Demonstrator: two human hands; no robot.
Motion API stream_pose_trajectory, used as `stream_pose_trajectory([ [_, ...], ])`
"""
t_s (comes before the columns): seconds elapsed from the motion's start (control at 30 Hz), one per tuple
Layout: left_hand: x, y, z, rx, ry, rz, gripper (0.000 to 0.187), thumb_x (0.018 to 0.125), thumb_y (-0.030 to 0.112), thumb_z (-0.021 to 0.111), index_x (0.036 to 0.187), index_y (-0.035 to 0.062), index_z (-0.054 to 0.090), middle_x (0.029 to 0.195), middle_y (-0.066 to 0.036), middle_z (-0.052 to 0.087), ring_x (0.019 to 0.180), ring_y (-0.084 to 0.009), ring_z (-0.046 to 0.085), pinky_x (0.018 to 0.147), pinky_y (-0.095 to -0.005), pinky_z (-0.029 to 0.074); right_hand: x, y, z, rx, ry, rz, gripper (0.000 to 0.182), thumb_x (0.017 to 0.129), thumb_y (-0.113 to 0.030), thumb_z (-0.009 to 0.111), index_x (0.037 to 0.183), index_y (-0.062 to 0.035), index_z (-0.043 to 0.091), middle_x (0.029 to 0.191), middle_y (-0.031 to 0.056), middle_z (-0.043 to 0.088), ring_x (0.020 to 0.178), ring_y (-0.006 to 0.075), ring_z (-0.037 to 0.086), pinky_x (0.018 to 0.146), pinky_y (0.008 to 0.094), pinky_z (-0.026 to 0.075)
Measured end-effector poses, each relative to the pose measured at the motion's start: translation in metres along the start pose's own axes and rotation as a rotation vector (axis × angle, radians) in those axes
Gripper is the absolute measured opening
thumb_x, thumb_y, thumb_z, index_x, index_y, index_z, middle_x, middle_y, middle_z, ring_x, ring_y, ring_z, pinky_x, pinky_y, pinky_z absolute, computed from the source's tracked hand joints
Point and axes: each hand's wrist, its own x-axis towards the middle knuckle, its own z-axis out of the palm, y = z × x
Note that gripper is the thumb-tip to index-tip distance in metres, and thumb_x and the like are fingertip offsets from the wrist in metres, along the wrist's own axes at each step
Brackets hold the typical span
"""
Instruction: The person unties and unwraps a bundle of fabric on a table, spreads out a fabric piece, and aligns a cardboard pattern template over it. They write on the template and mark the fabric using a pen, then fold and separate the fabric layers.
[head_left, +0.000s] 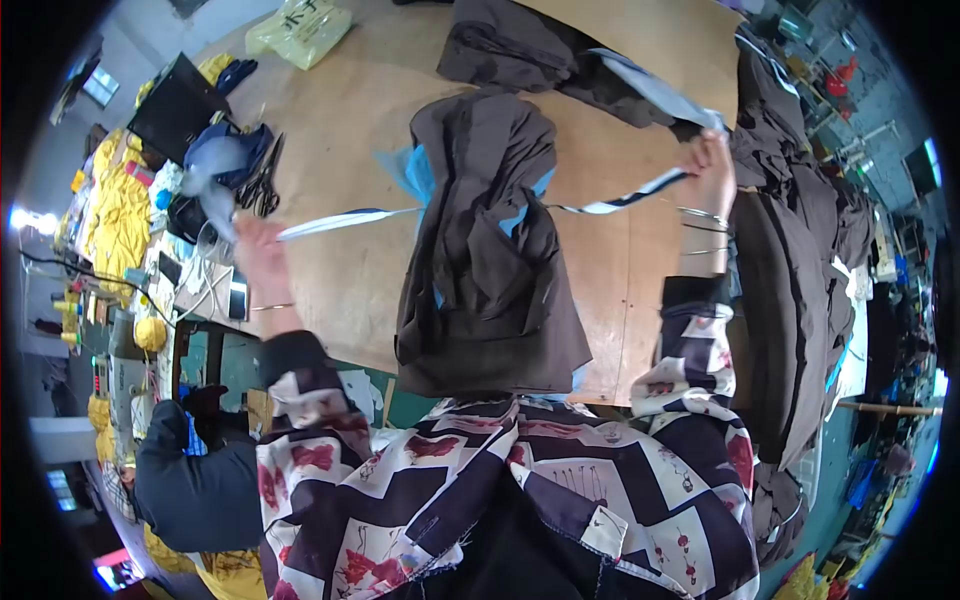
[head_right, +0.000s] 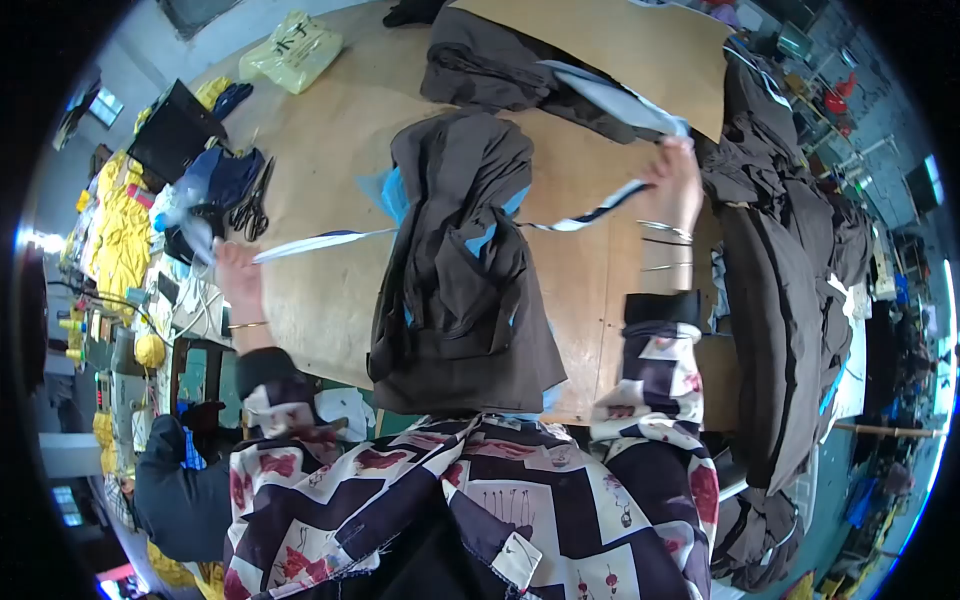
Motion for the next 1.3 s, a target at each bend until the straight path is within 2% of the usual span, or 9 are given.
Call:
stream_pose_trajectory([
  [0.03,-0.005,0.025,-0.049,-0.178,-0.163,-0.109,0.018,0.093,0.026,0.047,0.096,0.0104,0.057,0.08,-0.004,0.054,0.082,-0.0183,0.053,0.077,-0.0349,0.043,0.015,-0.003,-0.027,0.022,-0.034,0.026,0.02,0.094,-0.027,0.049,0.087,-0.0088,0.053,0.065,-0.0032,0.036,0.056,0.0079,0.03,0.05,0.0215,0.03],
  [0.17,-0.076,0.037,-0.11,0.349,0.993,-0.444,0.015,0.084,0.024,0.056,0.078,0.0108,0.058,0.06,0.003,0.044,0.057,-0.0106,0.047,0.049,-0.0256,0.036,0.05,0.006,-0.133,-0.848,0.338,-0.064,0.031,0.091,-0.032,0.054,0.084,-0.003,0.062,0.074,0.0073,0.062,0.067,0.0189,0.06,0.062,0.0305,0.047],
  [0.27,-0.131,-0.011,-0.11,0.678,0.712,-0.193,0.016,0.089,0.022,0.056,0.097,0.0092,0.062,0.074,0.005,0.056,0.063,-0.0065,0.051,0.052,-0.0189,0.038,0.009,0.03,-0.176,-2.105,0.444,-0.173,0.034,0.08,-0.034,0.063,0.092,-0.0022,0.064,0.083,0.0183,0.065,0.082,0.0344,0.064,0.075,0.0406,0.051],
  [0.37,-0.146,-0.061,0.031,0.643,0.141,-0.206,0.02,0.089,0.013,0.057,0.104,0.0005,0.059,0.1,-0.008,0.062,0.094,-0.0173,0.06,0.084,-0.0281,0.046,-0.055,0.105,-0.152,-1.131,-0.111,-0.092,0.028,0.079,-0.023,0.067,0.097,-0.0024,0.062,0.086,0.0123,0.064,0.079,0.0284,0.062,0.066,0.0374,0.049],
  [0.4,-0.149,-0.084,0.059,0.512,-0.025,-0.242,0.019,0.09,0.012,0.055,0.103,-0.0002,0.059,0.098,-0.007,0.064,0.09,-0.0172,0.062,0.081,-0.0283,0.048,-0.1,0.103,-0.092,-1.653,-0.345,-0.36,0.037,0.08,-0.03,0.067,0.102,-0.0017,0.058,0.08,0.0101,0.062,0.074,0.0272,0.061,0.064,0.0349,0.048],
  [0.6,-0.155,-0.167,0.108,1.281,-0.183,-0.315,0.019,0.087,0.018,0.053,0.094,0.0012,0.059,0.091,-0.019,0.063,0.084,-0.0318,0.063,0.073,-0.0356,0.048,-0.207,0.132,-0.026,-1.39,0.055,0.446,0.063,0.078,-0.051,0.065,0.097,0.0089,0.055,0.079,0.0172,0.06,0.076,0.0303,0.061,0.07,0.0353,0.048],
  [0.9,-0.152,-0.218,0.045,0.99,0.002,-0.763,0.066,0.089,0.062,0.039,0.109,0.0019,0.058,0.115,-0.006,0.057,0.107,-0.0202,0.05,0.089,-0.0327,0.039,-0.229,0.154,-0.052,-1.09,0.142,0.411,0.06,0.085,-0.054,0.053,0.094,0.0046,0.063,0.09,0.028,0.063,0.097,0.0391,0.06,0.083,0.0394,0.046],
  [1.17,-0.16,-0.222,0.137,1.661,-0.209,-0.229,0.073,0.078,0.058,0.057,0.096,-0.0126,0.061,0.09,-0.029,0.063,0.093,-0.0436,0.058,0.083,-0.0435,0.044,-0.218,0.132,-0.012,-1.191,0.08,0.728,0.111,0.06,-0.079,0.058,0.11,0.019,0.047,0.105,0.0327,0.058,0.101,0.0389,0.059,0.085,0.0367,0.047],
  [1.3,-0.146,-0.197,0.149,1.475,-0.212,-0.521,0.051,0.077,0.036,0.066,0.1,-0.0092,0.063,0.099,-0.025,0.063,0.094,-0.0367,0.06,0.083,-0.0376,0.044,-0.22,0.14,0.013,-1.266,0.024,0.708,0.112,0.055,-0.076,0.066,0.113,0.0173,0.041,0.106,0.0302,0.058,0.101,0.0375,0.06,0.087,0.0379,0.048],
])
